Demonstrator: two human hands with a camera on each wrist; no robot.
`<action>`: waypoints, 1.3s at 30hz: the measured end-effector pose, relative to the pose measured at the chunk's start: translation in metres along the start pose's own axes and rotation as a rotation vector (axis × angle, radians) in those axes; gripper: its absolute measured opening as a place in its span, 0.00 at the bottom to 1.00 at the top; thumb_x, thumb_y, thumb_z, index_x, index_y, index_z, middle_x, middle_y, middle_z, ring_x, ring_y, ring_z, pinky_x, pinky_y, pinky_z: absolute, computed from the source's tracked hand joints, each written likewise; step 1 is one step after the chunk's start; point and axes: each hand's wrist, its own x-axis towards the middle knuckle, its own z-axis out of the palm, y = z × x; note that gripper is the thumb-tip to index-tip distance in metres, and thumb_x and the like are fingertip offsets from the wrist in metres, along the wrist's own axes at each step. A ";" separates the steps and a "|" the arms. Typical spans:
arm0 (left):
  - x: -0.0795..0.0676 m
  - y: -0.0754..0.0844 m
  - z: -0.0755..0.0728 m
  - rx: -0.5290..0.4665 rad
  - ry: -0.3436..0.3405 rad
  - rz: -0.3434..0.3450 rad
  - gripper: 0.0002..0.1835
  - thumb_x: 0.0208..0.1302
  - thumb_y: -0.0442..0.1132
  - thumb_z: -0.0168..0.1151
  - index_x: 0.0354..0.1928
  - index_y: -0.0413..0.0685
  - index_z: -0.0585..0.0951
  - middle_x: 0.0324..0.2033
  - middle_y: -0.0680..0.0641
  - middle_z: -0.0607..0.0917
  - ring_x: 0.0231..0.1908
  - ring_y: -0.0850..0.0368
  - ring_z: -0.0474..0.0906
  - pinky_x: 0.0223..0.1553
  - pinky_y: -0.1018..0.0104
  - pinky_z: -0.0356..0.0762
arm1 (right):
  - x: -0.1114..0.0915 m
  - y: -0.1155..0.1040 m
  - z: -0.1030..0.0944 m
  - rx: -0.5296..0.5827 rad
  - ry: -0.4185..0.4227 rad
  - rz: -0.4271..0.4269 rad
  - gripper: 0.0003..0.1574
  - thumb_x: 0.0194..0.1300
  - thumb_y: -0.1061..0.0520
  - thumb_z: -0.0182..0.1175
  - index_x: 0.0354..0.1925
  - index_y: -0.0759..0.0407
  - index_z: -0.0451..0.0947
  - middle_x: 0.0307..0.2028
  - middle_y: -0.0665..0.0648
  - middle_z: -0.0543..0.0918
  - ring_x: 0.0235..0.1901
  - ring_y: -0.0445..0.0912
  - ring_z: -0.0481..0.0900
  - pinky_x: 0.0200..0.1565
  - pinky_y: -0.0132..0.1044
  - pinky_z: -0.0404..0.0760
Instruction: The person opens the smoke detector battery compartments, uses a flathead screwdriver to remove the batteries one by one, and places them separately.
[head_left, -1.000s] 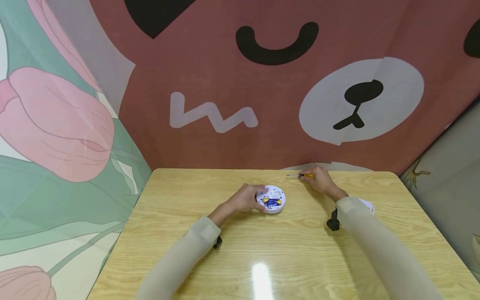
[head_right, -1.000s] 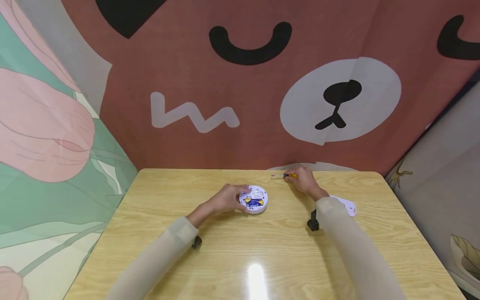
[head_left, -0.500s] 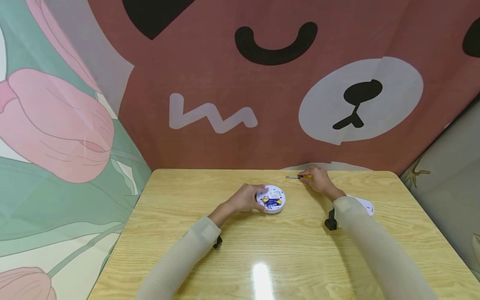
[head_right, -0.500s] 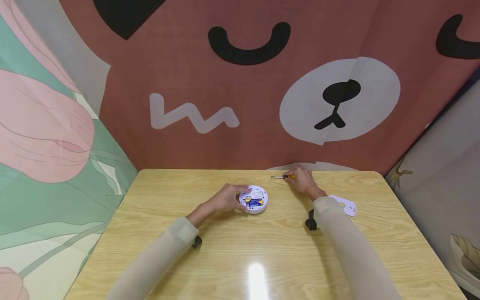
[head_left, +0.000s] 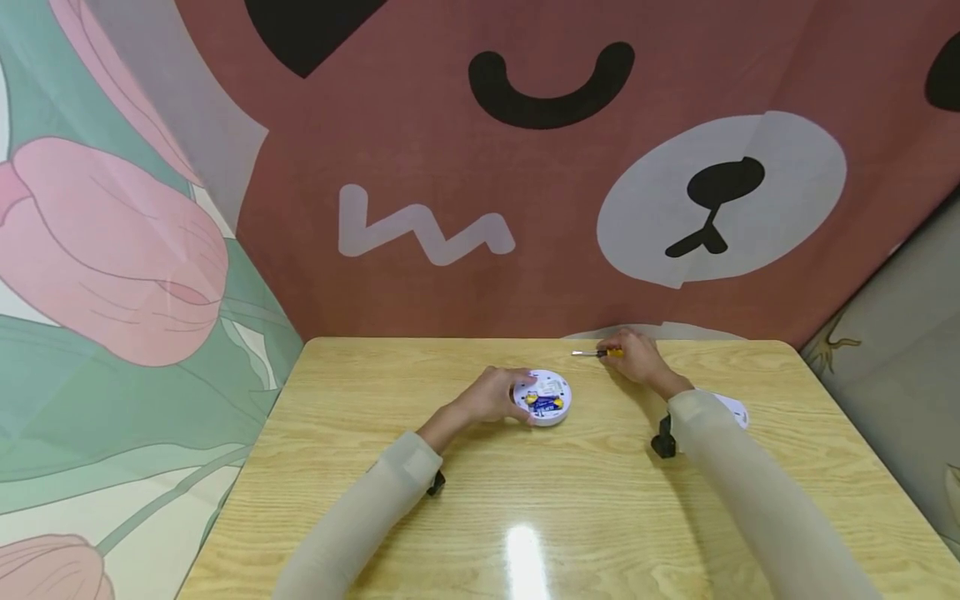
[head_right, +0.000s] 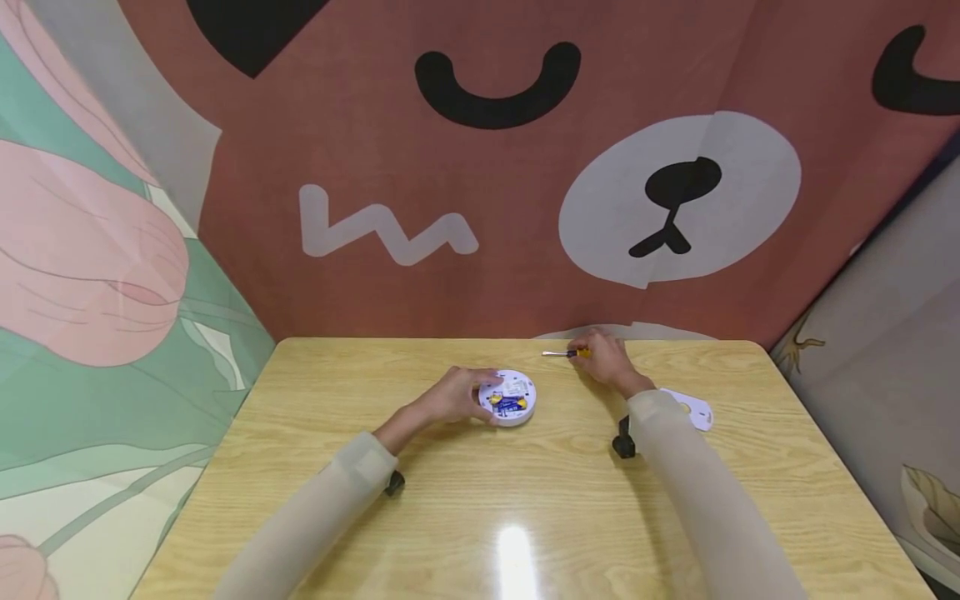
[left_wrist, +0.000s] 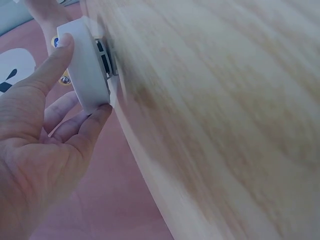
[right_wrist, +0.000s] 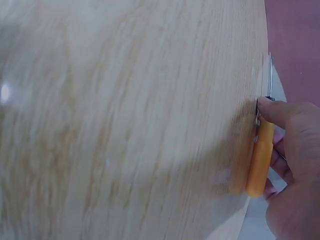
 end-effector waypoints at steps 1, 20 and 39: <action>0.000 0.001 0.000 0.003 -0.001 -0.002 0.42 0.55 0.48 0.85 0.71 0.45 0.79 0.72 0.45 0.77 0.74 0.46 0.70 0.80 0.47 0.57 | 0.000 0.000 -0.001 -0.002 -0.003 -0.001 0.16 0.66 0.60 0.73 0.52 0.61 0.90 0.45 0.63 0.89 0.49 0.61 0.83 0.50 0.63 0.78; 0.001 0.004 0.000 0.050 0.010 0.017 0.42 0.54 0.48 0.86 0.70 0.43 0.80 0.70 0.42 0.79 0.72 0.46 0.73 0.75 0.56 0.68 | -0.010 -0.016 -0.017 -0.030 0.002 -0.113 0.29 0.67 0.58 0.73 0.62 0.71 0.82 0.59 0.73 0.84 0.60 0.70 0.80 0.58 0.68 0.79; 0.003 0.006 -0.001 0.064 0.002 0.046 0.42 0.54 0.48 0.86 0.69 0.41 0.80 0.71 0.41 0.78 0.73 0.46 0.72 0.76 0.55 0.67 | -0.026 -0.047 -0.038 0.023 0.043 -0.250 0.29 0.66 0.62 0.74 0.61 0.71 0.82 0.57 0.71 0.85 0.58 0.68 0.82 0.57 0.66 0.81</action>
